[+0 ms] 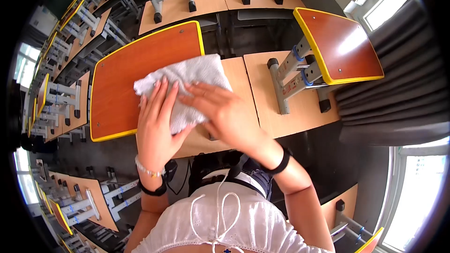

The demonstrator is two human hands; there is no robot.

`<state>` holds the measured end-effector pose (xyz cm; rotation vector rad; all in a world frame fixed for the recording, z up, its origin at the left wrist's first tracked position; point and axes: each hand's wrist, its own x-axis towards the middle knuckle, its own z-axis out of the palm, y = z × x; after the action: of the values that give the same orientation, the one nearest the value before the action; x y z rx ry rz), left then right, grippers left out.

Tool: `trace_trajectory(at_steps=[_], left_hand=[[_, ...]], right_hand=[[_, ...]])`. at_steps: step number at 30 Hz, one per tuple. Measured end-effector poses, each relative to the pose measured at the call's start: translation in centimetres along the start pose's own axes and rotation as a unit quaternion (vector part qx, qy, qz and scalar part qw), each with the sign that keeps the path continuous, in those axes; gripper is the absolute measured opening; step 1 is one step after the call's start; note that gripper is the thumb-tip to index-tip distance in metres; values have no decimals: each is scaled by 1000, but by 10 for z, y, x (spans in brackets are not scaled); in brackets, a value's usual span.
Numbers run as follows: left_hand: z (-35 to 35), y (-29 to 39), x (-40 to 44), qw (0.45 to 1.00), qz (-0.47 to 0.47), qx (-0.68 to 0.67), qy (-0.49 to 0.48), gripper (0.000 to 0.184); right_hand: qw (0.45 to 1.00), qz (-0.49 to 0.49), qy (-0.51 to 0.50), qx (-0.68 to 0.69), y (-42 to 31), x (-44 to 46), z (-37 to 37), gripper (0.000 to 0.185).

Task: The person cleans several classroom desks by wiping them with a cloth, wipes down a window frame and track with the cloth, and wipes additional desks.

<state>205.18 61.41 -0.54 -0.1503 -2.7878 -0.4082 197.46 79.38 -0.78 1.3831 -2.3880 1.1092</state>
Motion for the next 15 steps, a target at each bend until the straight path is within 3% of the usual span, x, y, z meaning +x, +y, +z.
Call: trace_trajectory(at_steps=[4, 8, 10, 12, 15], left_hand=[[12, -10, 29, 999, 2, 39, 36, 75], [14, -19, 40, 992, -64, 26, 107, 65], [30, -30, 35, 984, -116, 0, 133, 61], [24, -26, 35, 979, -84, 15, 186, 53], [20, -23, 34, 968, -44, 40, 245, 50]], right_hand=[[1000, -18, 13, -5, 40, 27, -2, 39], [998, 1, 29, -60, 98, 90, 17, 37], [996, -41, 42, -70, 123, 123, 28, 35], [997, 28, -11, -75, 120, 143, 27, 34], [997, -4, 9, -74, 114, 132, 29, 33]])
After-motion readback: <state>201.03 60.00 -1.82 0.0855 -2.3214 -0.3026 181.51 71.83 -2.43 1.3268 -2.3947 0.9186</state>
